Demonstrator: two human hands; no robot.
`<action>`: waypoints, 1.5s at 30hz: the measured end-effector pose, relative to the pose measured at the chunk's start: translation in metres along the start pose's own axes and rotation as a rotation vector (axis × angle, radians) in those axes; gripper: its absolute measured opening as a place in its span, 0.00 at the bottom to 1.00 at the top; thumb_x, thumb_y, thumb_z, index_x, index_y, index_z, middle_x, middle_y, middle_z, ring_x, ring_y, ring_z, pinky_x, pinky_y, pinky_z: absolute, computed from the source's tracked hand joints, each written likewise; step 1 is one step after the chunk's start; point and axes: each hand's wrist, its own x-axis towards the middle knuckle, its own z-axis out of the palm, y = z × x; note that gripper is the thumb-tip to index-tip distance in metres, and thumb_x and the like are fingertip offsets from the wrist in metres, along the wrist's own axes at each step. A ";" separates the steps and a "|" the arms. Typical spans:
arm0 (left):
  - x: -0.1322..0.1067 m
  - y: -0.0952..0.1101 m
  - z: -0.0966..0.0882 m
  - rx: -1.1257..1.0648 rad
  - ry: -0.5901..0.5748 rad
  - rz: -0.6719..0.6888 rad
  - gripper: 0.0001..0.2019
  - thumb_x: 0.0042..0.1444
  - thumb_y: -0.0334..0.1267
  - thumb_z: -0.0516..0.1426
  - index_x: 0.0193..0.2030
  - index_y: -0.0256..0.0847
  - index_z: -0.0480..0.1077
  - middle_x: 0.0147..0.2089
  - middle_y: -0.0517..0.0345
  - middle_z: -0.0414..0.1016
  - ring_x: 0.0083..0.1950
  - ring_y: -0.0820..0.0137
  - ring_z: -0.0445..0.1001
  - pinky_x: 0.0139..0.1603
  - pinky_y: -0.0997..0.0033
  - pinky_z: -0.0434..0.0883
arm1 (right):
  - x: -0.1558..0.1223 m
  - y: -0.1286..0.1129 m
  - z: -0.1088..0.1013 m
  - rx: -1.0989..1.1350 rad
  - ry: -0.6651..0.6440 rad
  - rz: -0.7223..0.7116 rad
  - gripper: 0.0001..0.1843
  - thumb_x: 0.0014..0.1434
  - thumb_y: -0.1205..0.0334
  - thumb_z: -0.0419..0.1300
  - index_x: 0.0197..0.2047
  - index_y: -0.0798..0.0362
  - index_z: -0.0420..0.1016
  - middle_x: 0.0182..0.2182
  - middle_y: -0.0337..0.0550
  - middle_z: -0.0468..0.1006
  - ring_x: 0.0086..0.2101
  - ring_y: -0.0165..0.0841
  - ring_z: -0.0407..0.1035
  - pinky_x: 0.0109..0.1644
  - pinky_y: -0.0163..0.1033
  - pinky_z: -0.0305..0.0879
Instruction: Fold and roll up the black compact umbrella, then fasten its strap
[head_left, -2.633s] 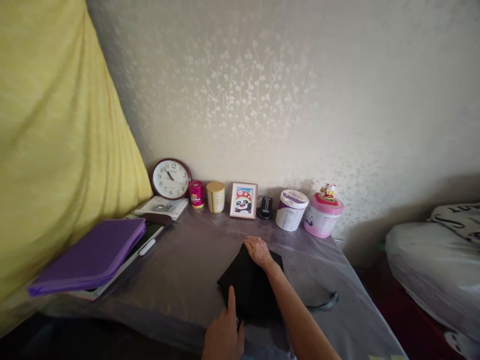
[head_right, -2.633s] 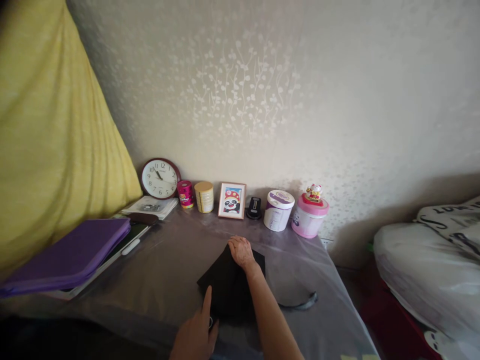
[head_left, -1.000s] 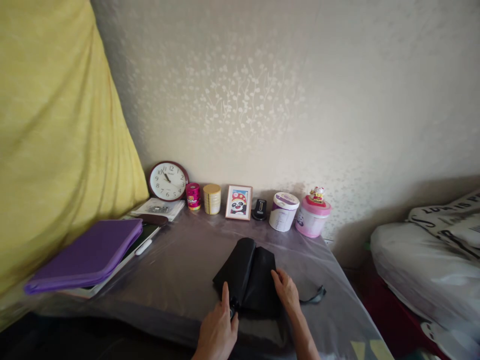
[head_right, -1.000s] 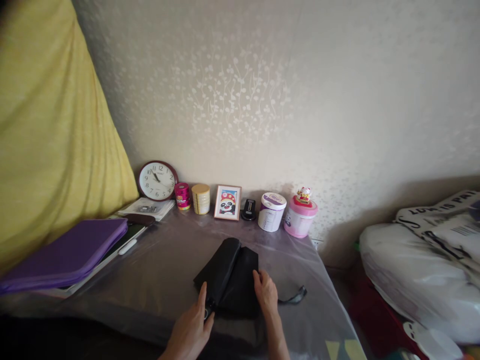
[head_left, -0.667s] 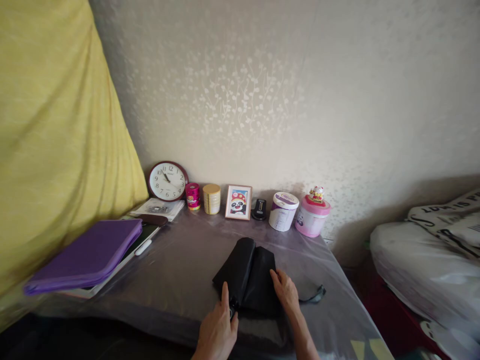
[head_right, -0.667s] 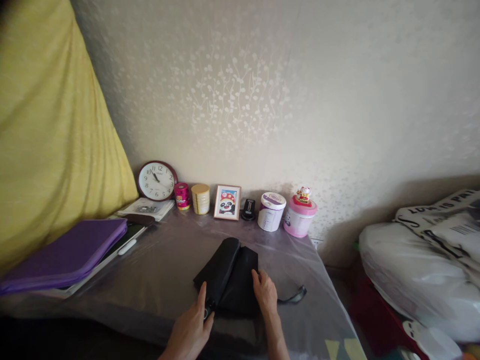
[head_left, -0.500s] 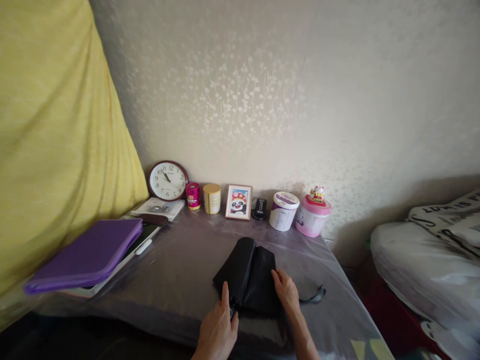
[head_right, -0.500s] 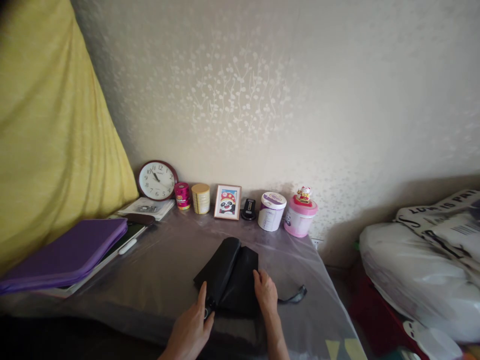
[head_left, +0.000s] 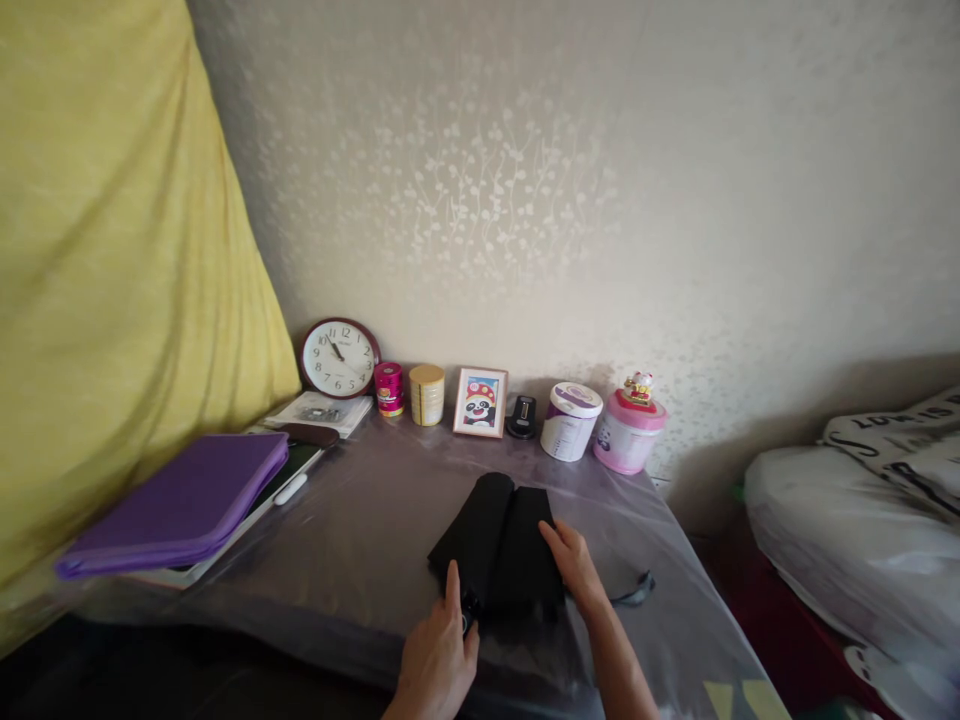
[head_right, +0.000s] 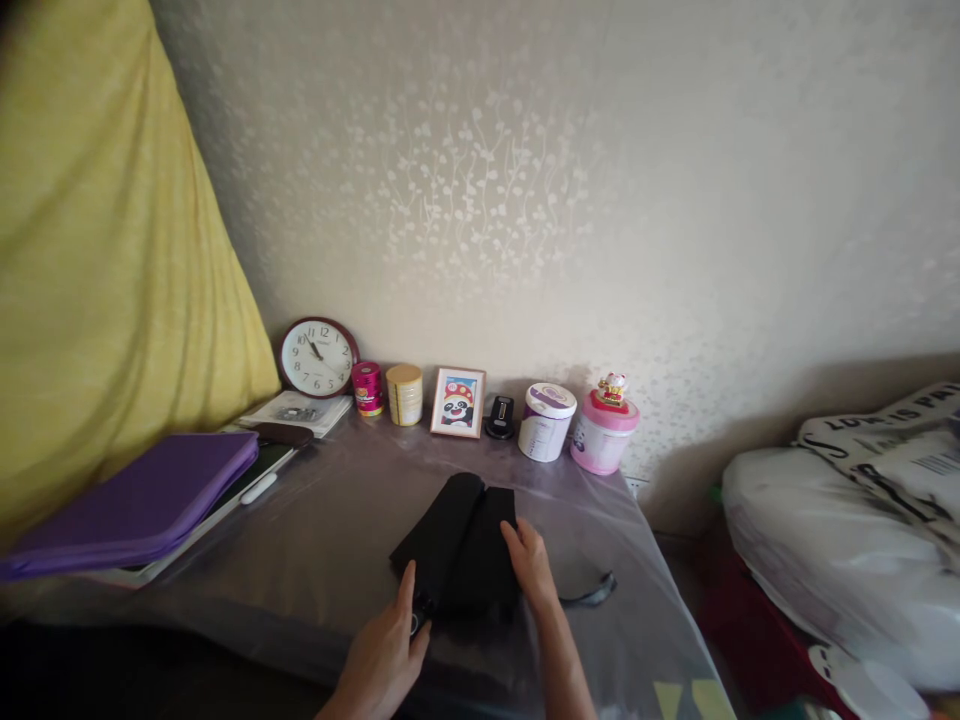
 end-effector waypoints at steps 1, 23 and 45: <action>0.000 0.000 0.000 -0.002 0.000 0.000 0.33 0.57 0.40 0.44 0.65 0.33 0.32 0.46 0.47 0.72 0.41 0.66 0.72 0.37 0.72 0.63 | 0.001 -0.005 0.000 0.017 -0.018 0.009 0.21 0.49 0.45 0.53 0.25 0.56 0.72 0.19 0.38 0.70 0.24 0.31 0.63 0.26 0.34 0.57; 0.005 -0.003 0.005 0.002 -0.008 0.010 0.31 0.57 0.39 0.43 0.65 0.30 0.35 0.46 0.43 0.71 0.42 0.63 0.73 0.39 0.69 0.64 | 0.034 -0.054 0.097 -0.310 -0.127 -0.001 0.17 0.55 0.59 0.52 0.46 0.60 0.67 0.28 0.44 0.75 0.30 0.32 0.69 0.31 0.32 0.60; 0.000 -0.004 -0.011 -0.017 -0.068 0.079 0.34 0.57 0.39 0.45 0.65 0.41 0.27 0.39 0.52 0.74 0.38 0.68 0.73 0.37 0.73 0.63 | 0.011 -0.065 0.104 -0.481 -0.286 -0.221 0.12 0.57 0.63 0.50 0.43 0.50 0.70 0.28 0.36 0.79 0.36 0.31 0.72 0.37 0.32 0.60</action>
